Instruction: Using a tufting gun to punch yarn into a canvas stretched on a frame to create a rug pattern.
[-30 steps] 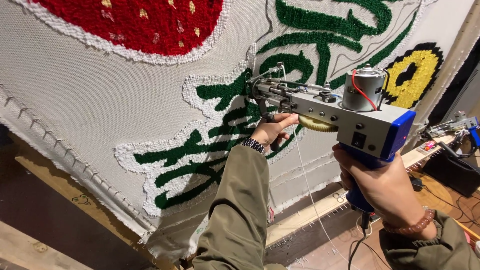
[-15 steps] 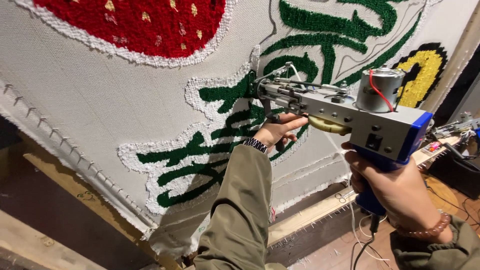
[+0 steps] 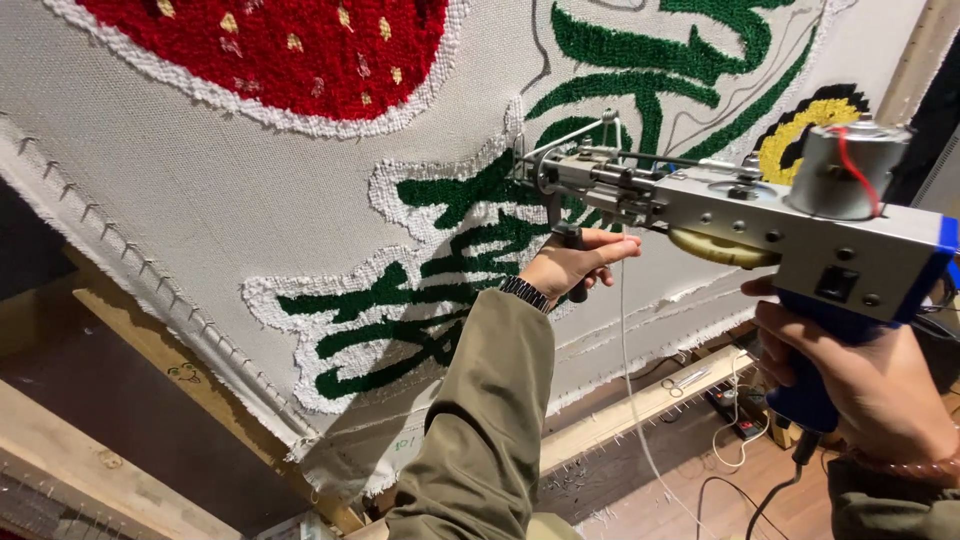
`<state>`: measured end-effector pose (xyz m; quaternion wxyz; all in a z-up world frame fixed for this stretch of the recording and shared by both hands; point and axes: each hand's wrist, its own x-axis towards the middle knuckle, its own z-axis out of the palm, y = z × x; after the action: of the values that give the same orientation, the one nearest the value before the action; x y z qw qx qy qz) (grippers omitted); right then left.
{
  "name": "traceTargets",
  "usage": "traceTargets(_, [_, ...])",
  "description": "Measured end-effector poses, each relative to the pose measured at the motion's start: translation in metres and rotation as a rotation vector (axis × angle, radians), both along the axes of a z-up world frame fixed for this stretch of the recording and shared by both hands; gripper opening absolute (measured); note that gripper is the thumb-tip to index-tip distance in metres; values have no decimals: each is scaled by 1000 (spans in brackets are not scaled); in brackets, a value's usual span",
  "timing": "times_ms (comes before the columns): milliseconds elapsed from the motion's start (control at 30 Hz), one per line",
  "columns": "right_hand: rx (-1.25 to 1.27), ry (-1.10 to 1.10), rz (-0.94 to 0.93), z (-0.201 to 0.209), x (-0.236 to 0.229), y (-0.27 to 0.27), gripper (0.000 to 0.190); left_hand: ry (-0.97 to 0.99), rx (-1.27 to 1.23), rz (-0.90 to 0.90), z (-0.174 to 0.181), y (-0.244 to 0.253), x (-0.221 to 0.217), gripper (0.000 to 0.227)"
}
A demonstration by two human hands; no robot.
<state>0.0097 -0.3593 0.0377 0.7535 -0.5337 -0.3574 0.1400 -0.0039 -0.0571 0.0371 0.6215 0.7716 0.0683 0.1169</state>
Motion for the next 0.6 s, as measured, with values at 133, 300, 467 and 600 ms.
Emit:
traceTargets(133, [-69,18,-26,-1,5,-8,43,-48,95,-59,0,2,3,40])
traceTargets(300, [-122,47,-104,6,-3,-2,33,-54,-73,-83,-6,0,-7,47])
traceTargets(467, [-27,90,-23,-10,5,7,20,-36,-137,-5,-19,0,-8,38])
traceTargets(600, [-88,162,-81,-6,4,15,20,-23,-158,-22,-18,5,-9,41])
